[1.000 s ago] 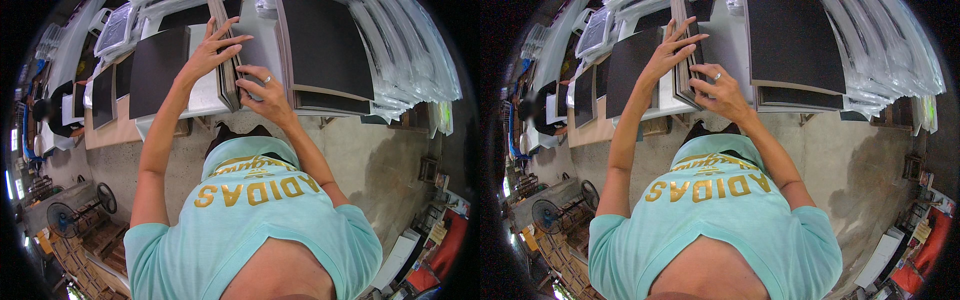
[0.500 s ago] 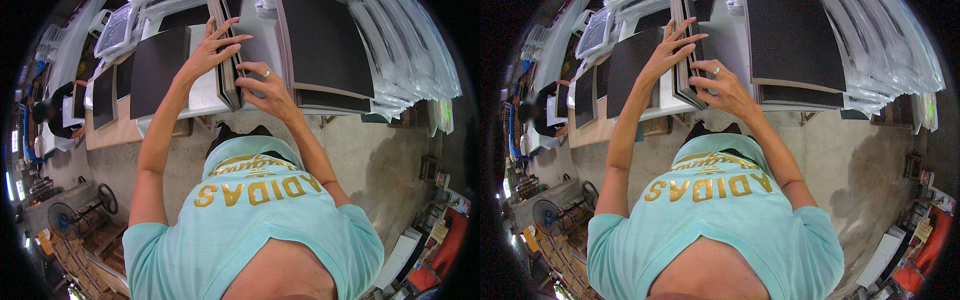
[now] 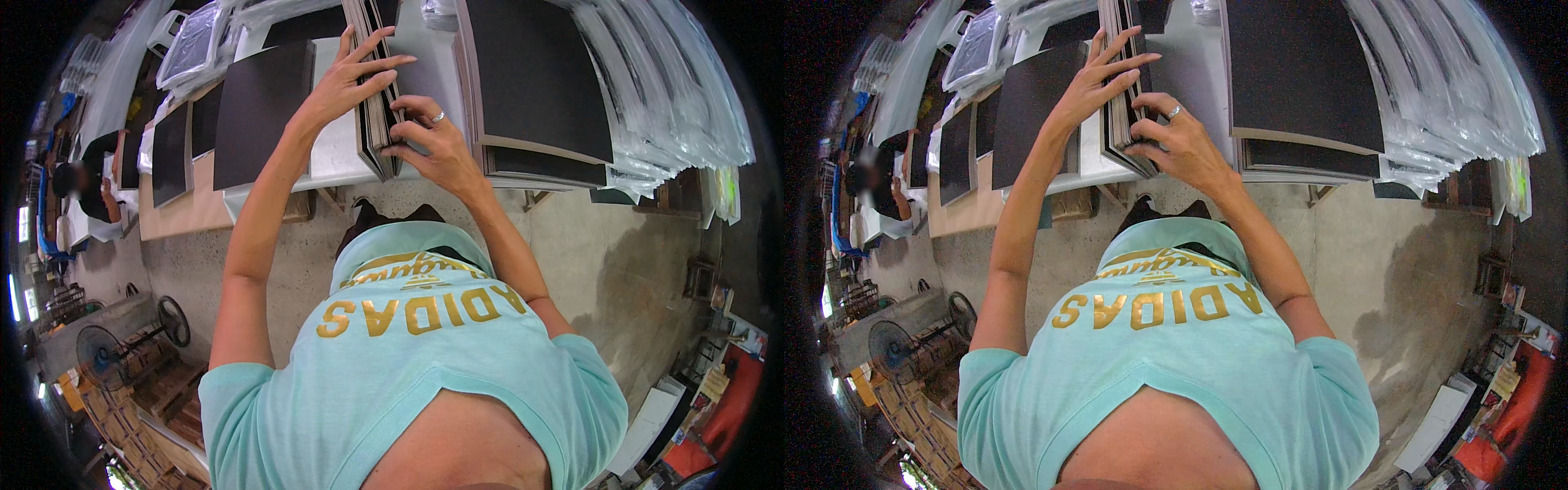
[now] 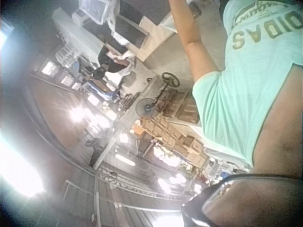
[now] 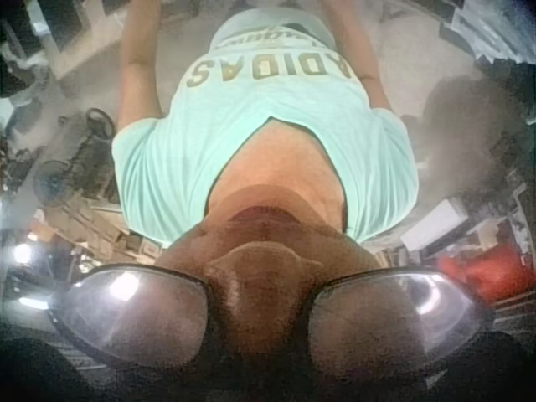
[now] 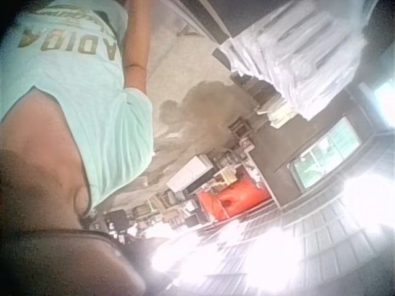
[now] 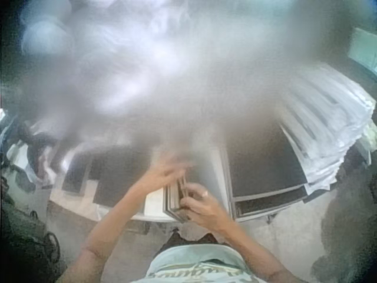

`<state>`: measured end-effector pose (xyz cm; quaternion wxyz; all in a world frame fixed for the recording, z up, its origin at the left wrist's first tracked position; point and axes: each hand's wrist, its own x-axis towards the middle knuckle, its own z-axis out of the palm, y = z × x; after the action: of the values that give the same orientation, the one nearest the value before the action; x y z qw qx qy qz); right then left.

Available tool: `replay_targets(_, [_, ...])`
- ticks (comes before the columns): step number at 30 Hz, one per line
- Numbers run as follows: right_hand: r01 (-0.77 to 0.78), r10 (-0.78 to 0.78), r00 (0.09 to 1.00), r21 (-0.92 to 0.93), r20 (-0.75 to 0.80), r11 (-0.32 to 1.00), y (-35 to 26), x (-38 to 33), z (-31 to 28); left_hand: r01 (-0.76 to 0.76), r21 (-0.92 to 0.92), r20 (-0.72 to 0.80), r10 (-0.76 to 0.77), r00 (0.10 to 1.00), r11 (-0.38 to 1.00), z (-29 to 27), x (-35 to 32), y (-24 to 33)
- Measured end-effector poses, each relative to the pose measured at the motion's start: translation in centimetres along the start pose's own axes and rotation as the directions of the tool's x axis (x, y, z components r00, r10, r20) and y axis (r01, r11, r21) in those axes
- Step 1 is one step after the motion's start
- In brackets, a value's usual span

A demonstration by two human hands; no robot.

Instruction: The person counts and organizes dark sheets of paper by flipping through a stack and moving groups of sheets onto a white surface.

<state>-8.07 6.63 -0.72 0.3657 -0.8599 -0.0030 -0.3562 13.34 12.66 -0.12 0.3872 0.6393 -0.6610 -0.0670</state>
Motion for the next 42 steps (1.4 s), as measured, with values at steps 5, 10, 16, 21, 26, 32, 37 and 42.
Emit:
replay_targets(5, [-0.02,0.02,1.0,0.023,0.003,1.0,0.1,-0.11,0.0,0.033,0.005,0.015,-0.033,0.999,0.999,0.13,-0.08,0.17])
replay_targets(10, [-0.045,0.045,0.999,0.052,-0.007,0.998,0.25,-0.27,-0.11,0.068,-0.031,0.029,-0.067,0.997,0.997,-0.03,-0.23,0.21])
replay_targets(16, [-0.038,0.038,0.999,0.045,-0.001,0.998,0.39,-0.32,-0.24,0.08,-0.014,0.024,-0.079,0.997,0.997,0.04,-0.31,0.25])
replay_targets(21, [-0.031,0.031,1.0,0.037,-0.004,0.999,0.24,-0.38,-0.09,0.072,-0.018,0.013,-0.072,0.997,0.997,-0.02,-0.46,-0.07])
replay_targets(26, [-0.022,0.021,0.999,0.047,0.034,0.999,-0.1,-0.19,-0.09,0.051,-0.018,0.001,-0.051,0.999,0.999,-0.25,-0.45,0.22])
replay_targets(32, [0.004,-0.007,1.0,0.067,0.03,0.998,-0.04,0.12,-0.05,0.033,-0.031,0.001,-0.033,0.999,0.999,-0.41,-0.52,0.13])
replay_targets(37, [0.009,-0.009,1.0,0.058,-0.007,0.998,0.33,0.05,0.48,0.052,-0.02,-0.003,-0.052,0.999,0.998,-0.2,-0.64,-0.02])
replay_targets(42, [-0.018,0.019,0.999,0.052,-0.031,0.999,0.06,-0.03,0.58,0.045,-0.034,0.0,-0.045,0.999,0.998,-0.2,-0.59,0.07])
